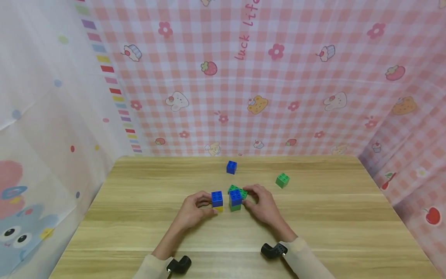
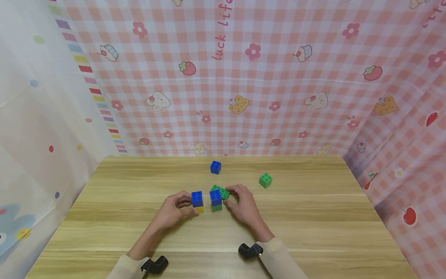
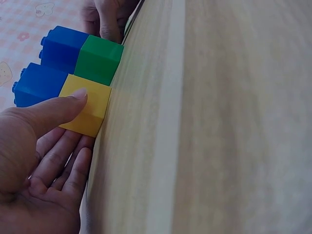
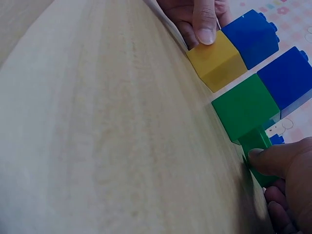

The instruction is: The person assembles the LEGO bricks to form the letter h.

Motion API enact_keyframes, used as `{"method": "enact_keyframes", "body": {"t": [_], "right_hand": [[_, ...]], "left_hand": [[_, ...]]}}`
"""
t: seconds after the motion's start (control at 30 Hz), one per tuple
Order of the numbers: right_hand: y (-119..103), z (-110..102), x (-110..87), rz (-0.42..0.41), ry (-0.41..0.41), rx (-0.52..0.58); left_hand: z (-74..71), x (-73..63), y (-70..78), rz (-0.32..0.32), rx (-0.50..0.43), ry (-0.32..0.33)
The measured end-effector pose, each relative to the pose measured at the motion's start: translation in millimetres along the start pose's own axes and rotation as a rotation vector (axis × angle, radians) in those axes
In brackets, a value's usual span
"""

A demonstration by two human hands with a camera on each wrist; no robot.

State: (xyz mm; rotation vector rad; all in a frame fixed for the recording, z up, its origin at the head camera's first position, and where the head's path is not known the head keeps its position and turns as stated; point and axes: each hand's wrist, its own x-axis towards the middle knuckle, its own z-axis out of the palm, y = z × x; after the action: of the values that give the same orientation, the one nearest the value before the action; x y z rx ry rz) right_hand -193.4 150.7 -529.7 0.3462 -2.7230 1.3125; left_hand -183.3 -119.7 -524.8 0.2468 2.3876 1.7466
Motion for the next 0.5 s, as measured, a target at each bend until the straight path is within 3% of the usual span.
{"method": "enact_keyframes", "body": {"t": [0.5], "right_hand": [[-1.6, -3.1, -2.2, 0.019, 0.003, 0.012]], "left_hand": [[0.3, -1.7, 0.4, -0.005, 0.006, -0.002]]}}
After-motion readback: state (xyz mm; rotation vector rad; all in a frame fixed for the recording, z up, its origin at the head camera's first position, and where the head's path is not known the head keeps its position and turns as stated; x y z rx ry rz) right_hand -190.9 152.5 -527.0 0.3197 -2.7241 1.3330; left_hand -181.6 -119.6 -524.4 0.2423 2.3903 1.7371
